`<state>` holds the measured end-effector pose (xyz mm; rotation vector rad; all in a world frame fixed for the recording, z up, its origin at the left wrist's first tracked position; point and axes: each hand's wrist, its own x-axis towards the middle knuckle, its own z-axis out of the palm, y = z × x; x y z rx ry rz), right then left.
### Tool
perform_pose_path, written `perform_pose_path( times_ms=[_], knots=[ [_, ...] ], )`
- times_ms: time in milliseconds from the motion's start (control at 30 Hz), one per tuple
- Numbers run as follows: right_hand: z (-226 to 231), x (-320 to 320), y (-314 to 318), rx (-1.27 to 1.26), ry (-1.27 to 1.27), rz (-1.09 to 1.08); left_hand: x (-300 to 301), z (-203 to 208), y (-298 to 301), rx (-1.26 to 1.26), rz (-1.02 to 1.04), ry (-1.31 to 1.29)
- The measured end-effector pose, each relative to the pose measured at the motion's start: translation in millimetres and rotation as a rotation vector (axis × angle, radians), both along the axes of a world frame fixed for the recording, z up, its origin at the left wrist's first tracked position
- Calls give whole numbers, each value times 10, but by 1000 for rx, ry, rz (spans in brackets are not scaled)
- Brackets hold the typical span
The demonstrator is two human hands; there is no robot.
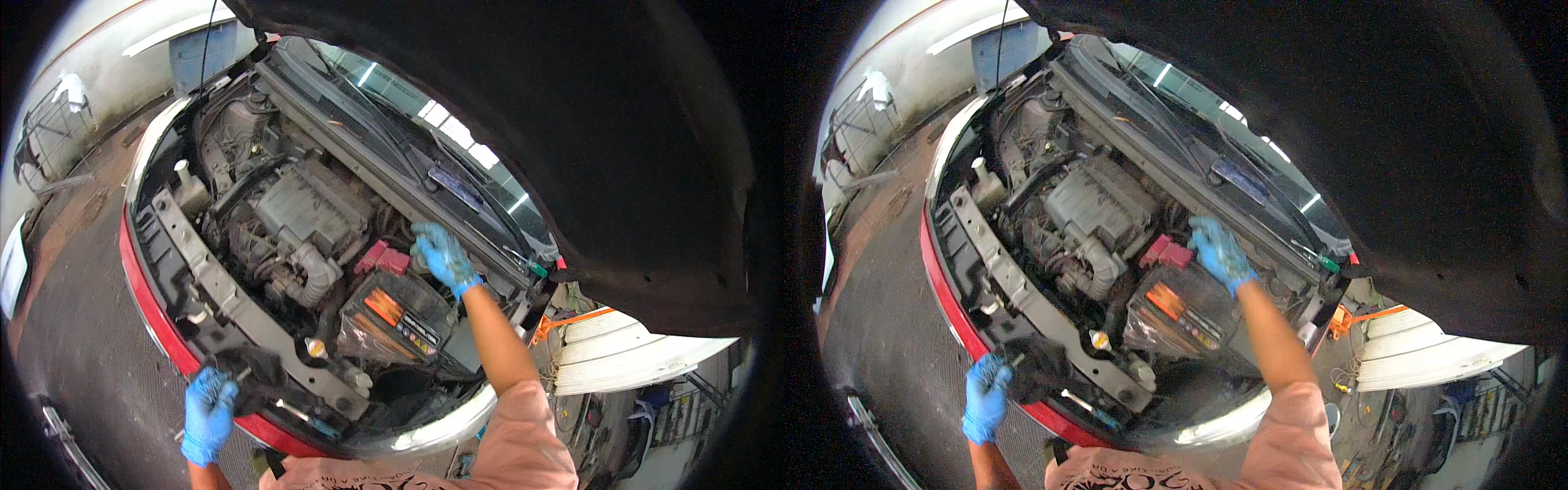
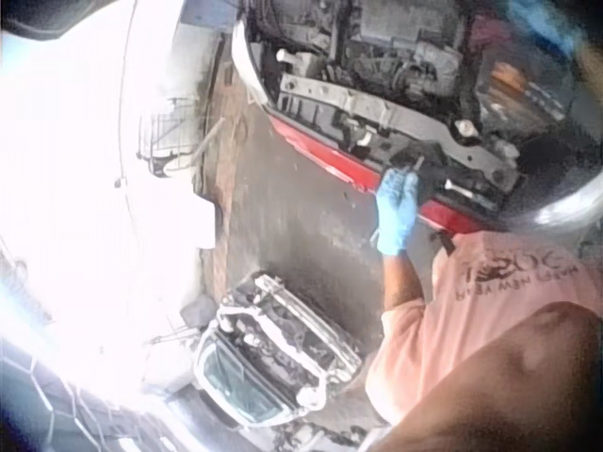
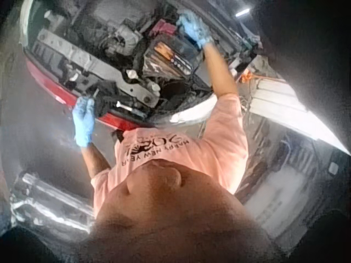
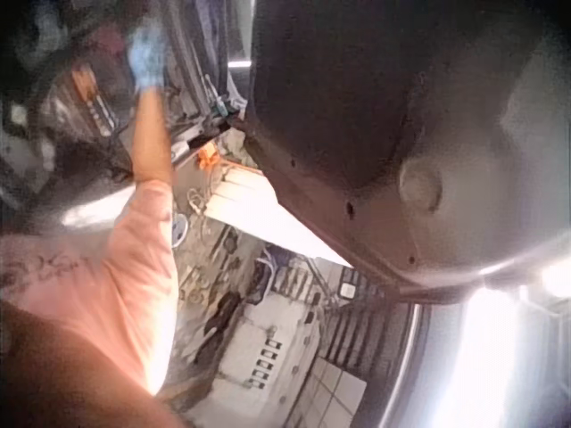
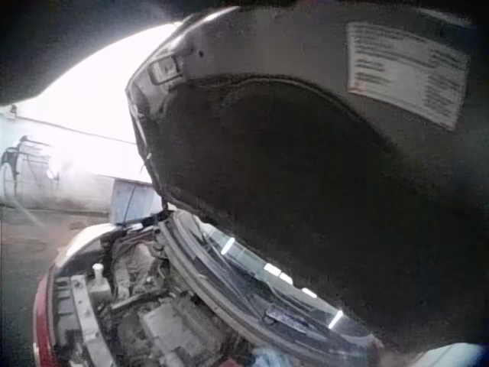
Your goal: The person removes the front wheel of a red car using a lug wrench, then opens the hood and removes the oil cap. They retrieve a funnel and a ZIC oil container, open the container, and pour new oil into the engine using the funnel.
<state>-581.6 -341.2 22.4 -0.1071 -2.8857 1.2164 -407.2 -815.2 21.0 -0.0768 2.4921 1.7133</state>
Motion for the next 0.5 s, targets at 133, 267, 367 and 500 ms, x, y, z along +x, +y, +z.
perform_pose_path(
  times_ms=[133,267,367,500],
  knots=[
    [-143,-1276,369,579,284,-80,-199,-329,-24,10,-74,-17],
    [-306,-2090,204,701,290,-101,-436,-205,102,72,-101,-95],
    [-363,-2476,-15,645,301,-66,-534,-147,210,52,-81,-80],
    [-335,-2738,-272,594,339,-139,-649,-246,190,-39,-179,-76]
  ],
)
